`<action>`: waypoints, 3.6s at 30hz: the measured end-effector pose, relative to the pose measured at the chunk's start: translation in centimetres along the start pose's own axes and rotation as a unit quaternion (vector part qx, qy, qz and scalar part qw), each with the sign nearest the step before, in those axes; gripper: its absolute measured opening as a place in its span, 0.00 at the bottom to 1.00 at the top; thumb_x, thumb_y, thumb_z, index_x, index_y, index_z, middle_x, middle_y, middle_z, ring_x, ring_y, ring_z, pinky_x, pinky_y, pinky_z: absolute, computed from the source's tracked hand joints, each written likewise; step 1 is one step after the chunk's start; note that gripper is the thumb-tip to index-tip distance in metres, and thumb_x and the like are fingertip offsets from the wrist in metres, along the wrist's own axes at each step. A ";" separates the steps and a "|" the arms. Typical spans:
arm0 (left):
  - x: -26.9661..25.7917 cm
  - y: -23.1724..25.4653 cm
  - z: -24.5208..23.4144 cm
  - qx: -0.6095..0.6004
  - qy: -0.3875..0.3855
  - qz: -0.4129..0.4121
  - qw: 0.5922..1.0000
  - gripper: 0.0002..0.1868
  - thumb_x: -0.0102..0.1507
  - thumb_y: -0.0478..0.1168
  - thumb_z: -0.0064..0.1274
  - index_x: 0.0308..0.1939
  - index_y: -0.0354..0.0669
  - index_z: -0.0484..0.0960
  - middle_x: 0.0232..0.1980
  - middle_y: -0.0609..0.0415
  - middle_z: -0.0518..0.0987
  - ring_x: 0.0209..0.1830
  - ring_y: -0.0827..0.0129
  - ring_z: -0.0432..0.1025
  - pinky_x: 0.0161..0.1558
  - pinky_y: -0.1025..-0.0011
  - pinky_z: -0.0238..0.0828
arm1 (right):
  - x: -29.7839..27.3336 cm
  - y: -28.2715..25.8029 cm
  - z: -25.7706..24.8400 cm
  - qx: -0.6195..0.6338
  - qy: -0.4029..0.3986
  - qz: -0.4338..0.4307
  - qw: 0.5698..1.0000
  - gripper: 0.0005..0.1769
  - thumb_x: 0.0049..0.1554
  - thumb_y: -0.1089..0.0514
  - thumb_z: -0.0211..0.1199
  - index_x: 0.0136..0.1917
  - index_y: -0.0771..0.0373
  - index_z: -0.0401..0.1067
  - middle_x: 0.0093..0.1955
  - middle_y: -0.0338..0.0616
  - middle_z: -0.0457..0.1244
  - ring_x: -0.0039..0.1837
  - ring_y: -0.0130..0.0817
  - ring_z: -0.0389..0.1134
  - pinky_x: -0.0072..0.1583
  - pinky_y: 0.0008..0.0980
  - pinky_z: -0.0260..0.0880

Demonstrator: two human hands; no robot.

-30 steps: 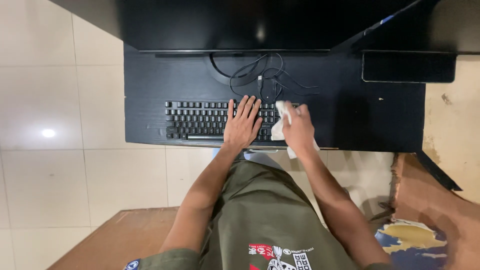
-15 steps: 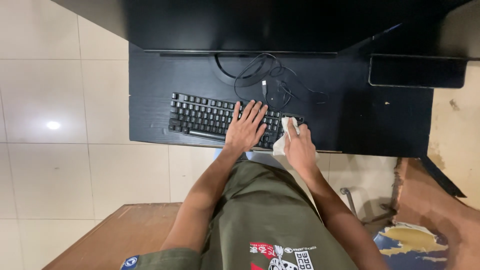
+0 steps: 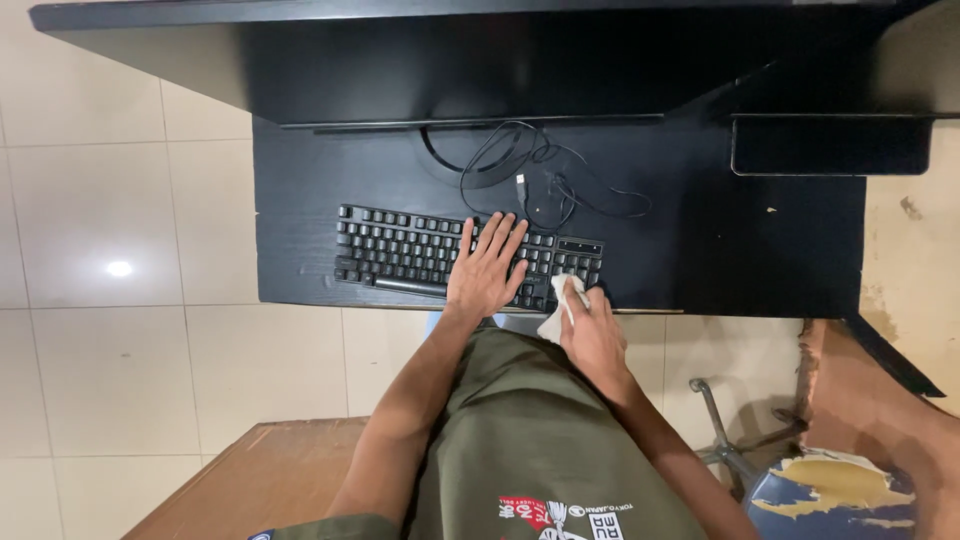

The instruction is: The person cleans a black computer keyboard on a desk using a white cloth. They wipe the keys and the surrounding desk surface, occasionally folding the cloth to use a clean section.

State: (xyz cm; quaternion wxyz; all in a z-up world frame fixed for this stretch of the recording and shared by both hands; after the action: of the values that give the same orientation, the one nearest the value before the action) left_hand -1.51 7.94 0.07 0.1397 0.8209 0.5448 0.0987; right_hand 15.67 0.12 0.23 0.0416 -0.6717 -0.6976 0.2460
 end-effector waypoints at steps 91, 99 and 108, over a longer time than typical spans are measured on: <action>-5.6 -11.5 -7.7 -0.056 0.167 -0.203 0.963 0.35 0.61 0.50 0.59 0.70 0.44 0.70 0.73 0.43 0.65 0.78 0.45 0.55 0.72 0.34 0.44 | 7.3 0.1 -3.6 0.079 0.077 -0.075 0.991 0.16 0.59 0.56 0.64 0.60 0.59 0.76 0.52 0.51 0.62 0.59 0.53 0.63 0.58 0.49 0.67; -14.3 -21.3 -2.9 -0.141 0.151 -0.322 0.924 0.55 0.61 0.61 0.63 0.80 0.34 0.53 0.75 0.25 0.58 0.74 0.33 0.56 0.72 0.45 0.53 | 7.1 0.2 -3.2 0.039 0.107 -0.059 0.992 0.16 0.60 0.56 0.64 0.61 0.61 0.75 0.54 0.53 0.62 0.60 0.55 0.63 0.57 0.50 0.67; -13.8 -18.0 -3.7 -0.117 0.143 -0.297 0.937 0.68 0.48 0.59 0.74 0.79 0.36 0.49 0.76 0.22 0.54 0.73 0.29 0.55 0.70 0.42 0.53 | 8.0 1.6 -1.6 0.058 0.150 -0.045 0.986 0.12 0.62 0.55 0.65 0.59 0.58 0.75 0.54 0.50 0.63 0.60 0.54 0.64 0.60 0.50 0.67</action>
State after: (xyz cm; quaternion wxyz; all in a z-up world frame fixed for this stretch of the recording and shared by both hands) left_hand -23.62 2.32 -2.69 0.1785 0.5768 0.7625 0.2323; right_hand 17.05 8.18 -1.15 0.1951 -0.6654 -0.6976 0.1806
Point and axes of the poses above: each hand's wrist, its own x-axis towards the middle knuckle, its own z-axis out of the palm, y = z × x, the point moved 8 cm from there along x, towards the middle knuckle
